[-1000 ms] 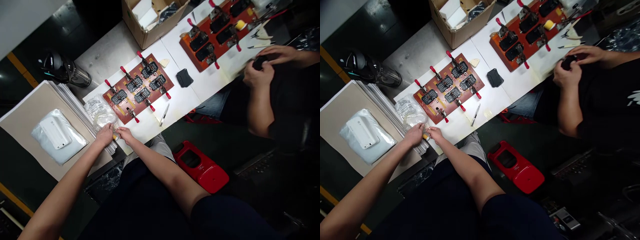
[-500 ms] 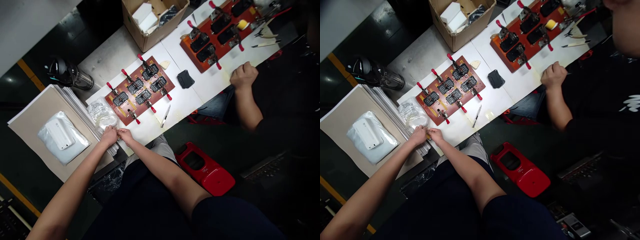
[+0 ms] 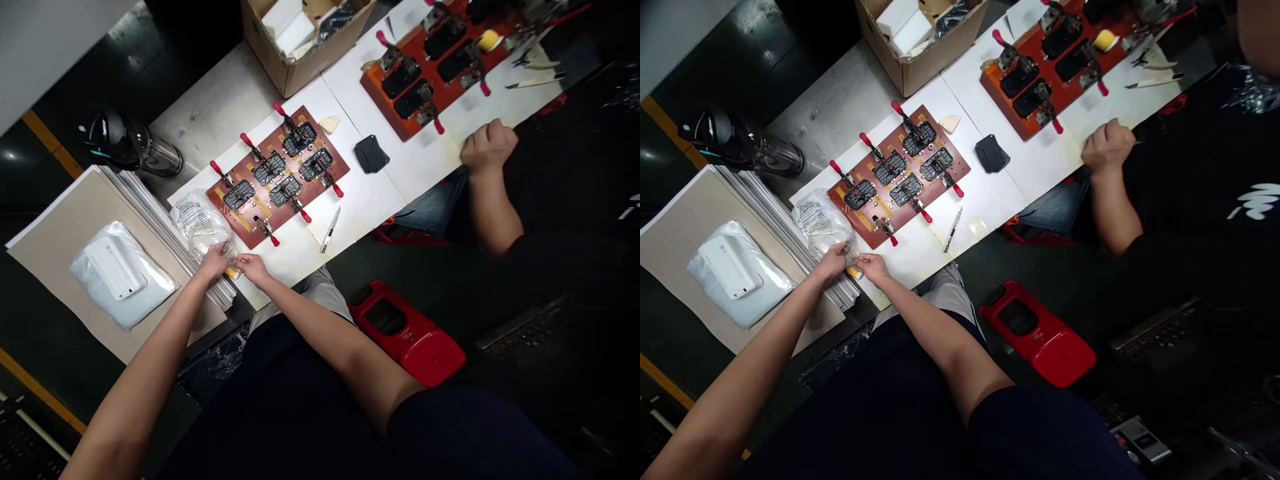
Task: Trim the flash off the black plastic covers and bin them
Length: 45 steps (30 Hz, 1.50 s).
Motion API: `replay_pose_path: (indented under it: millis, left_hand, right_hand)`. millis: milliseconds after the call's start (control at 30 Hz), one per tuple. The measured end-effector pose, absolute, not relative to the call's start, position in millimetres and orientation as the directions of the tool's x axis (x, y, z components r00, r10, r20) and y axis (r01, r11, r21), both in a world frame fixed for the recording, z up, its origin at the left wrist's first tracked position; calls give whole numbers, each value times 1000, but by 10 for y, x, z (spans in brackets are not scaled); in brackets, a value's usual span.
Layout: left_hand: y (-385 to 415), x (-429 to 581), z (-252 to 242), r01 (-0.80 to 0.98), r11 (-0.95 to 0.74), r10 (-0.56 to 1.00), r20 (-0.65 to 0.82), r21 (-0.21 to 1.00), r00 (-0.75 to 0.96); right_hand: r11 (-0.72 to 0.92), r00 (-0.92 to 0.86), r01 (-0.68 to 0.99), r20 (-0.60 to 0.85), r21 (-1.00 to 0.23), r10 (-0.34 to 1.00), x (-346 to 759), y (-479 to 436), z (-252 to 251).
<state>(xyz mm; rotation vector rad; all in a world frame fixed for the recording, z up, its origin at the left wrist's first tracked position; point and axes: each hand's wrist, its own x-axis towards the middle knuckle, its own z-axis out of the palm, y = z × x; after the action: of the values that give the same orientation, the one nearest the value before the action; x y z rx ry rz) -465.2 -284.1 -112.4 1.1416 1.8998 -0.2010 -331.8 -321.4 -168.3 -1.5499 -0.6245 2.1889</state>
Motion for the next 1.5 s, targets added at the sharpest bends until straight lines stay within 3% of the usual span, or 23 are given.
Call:
replay_pose_path:
  millis: [167, 433, 833, 1267, 1500]
  left_hand:
    - [-2861, -4569, -1077, 730, 606, 646, -731, 317, -219]
    - [-2999, -4543, -821, 828, 398, 757, -652, 396, -52]
    - [-2908, -4751, -883, 869, 360, 806, -583, 340, -106]
    - [-2875, -4802, -928, 812, 454, 729, -677, 366, -102]
    - [-2840, -4861, -935, 809, 457, 719, -689, 371, -90]
  right_hand:
    - [-815, -292, -22, -776, -579, 559, -3340, -3247, -1722]
    - [-742, -345, -4, -695, -671, 631, -3236, -3170, -1679]
    - [-593, -377, -30, -540, -805, 752, -3335, -3029, -1742]
    - [-744, -430, -186, -627, -642, 649, -3501, -3147, -1799]
    - [-757, -408, -125, -663, -641, 628, -3540, -3052, -1765]
